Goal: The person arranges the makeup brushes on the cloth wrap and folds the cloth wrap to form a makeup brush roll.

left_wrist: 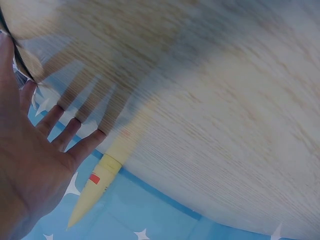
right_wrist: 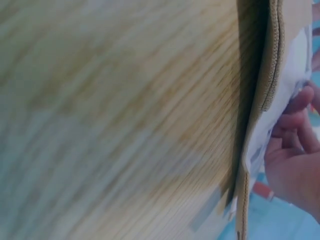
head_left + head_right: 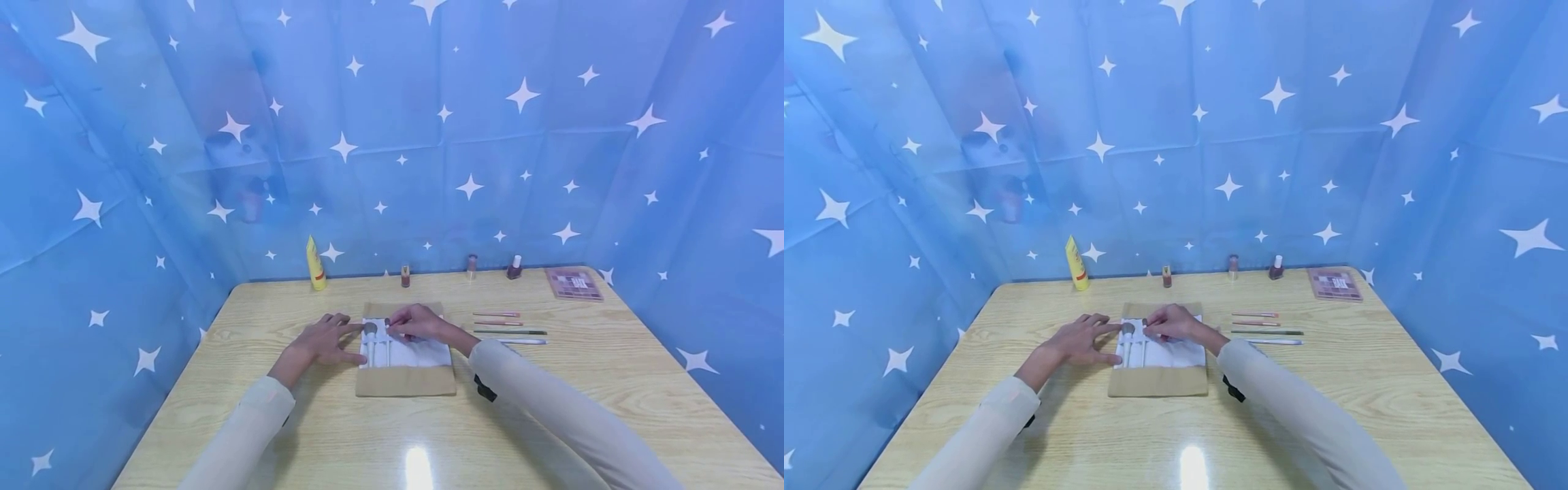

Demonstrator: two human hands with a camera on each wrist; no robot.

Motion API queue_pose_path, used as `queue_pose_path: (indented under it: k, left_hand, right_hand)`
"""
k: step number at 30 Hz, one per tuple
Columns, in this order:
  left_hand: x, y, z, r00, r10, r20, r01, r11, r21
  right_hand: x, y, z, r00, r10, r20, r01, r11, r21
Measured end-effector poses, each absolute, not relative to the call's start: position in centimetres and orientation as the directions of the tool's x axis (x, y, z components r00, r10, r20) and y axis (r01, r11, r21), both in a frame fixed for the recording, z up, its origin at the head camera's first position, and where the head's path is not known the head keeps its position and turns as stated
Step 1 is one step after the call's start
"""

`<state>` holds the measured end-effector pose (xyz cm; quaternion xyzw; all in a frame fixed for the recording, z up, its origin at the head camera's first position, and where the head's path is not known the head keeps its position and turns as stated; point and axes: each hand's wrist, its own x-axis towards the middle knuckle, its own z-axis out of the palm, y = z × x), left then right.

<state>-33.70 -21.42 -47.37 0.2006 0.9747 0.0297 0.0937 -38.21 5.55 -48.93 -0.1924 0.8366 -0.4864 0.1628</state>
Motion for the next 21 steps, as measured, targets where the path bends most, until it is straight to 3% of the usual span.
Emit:
queue_pose_path:
  k: [14,21]
  left_hand:
    - [-33.5,-21.3,-47.1,-0.893,0.422,-0.157,0.411,0.906,0.096]
    - [-33.4,-21.3,-47.1,-0.894,0.419,-0.16,0.407,0.908,0.101]
  right_hand:
    - [-38.1,7.1,-48.9,-0.847,-0.526,-0.081,-0.192,0.444,-0.875]
    - [-37.8,9.0,-48.2,-0.812,-0.583,-0.033,-0.266,0.421,-0.867]
